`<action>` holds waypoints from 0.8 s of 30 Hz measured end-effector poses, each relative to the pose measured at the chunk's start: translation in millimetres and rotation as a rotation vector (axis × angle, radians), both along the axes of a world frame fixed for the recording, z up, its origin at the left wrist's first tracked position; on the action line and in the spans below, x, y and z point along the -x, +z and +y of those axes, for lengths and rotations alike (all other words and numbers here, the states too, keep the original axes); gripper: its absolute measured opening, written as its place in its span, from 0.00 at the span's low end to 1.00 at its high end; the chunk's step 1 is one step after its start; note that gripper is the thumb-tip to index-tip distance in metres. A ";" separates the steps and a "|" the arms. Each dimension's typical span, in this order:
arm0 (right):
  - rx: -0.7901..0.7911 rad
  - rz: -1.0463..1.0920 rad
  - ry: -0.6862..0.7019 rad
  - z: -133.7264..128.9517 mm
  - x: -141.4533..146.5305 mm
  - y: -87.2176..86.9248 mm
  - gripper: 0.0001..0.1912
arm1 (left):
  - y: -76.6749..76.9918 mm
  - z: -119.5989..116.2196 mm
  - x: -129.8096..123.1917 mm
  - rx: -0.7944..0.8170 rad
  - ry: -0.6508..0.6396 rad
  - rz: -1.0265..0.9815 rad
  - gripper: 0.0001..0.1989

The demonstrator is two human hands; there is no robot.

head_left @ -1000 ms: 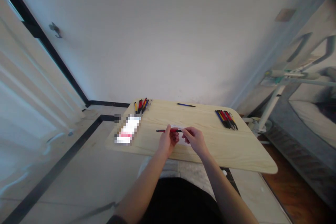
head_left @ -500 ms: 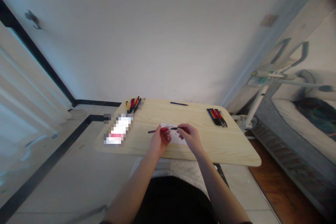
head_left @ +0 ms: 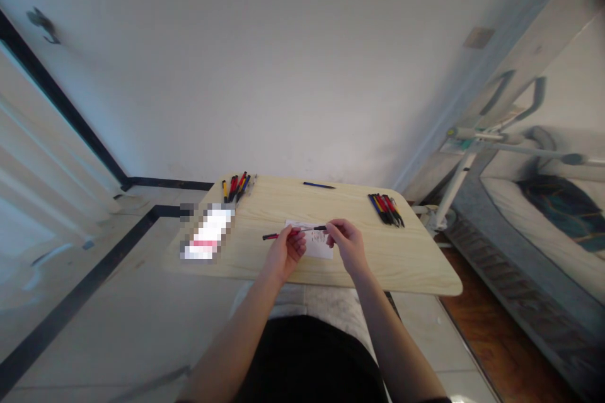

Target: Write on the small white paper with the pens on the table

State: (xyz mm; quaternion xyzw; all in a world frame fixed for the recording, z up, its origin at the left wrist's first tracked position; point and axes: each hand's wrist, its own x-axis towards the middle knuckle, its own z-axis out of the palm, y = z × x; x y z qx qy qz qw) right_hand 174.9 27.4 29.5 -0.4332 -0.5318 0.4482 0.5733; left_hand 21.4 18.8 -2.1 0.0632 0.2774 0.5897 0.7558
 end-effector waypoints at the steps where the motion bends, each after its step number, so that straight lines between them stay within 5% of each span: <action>1: 0.008 0.038 -0.018 -0.3 -1.4 0.0 0.11 | -1.2 0.4 0.8 -0.002 0.008 -0.009 0.08; 9: 0.126 0.244 0.057 -6.4 2.8 -6.2 0.14 | 4.6 -1.0 -1.5 -0.052 0.020 -0.159 0.07; 15: 0.136 0.005 0.157 -11.5 15.0 -5.0 0.16 | 9.3 -2.8 -8.3 -0.062 -0.027 -0.129 0.10; 24: 0.061 -0.175 0.089 -14.7 22.4 -4.9 0.14 | -0.3 -2.9 -13.0 -0.120 -0.031 0.012 0.12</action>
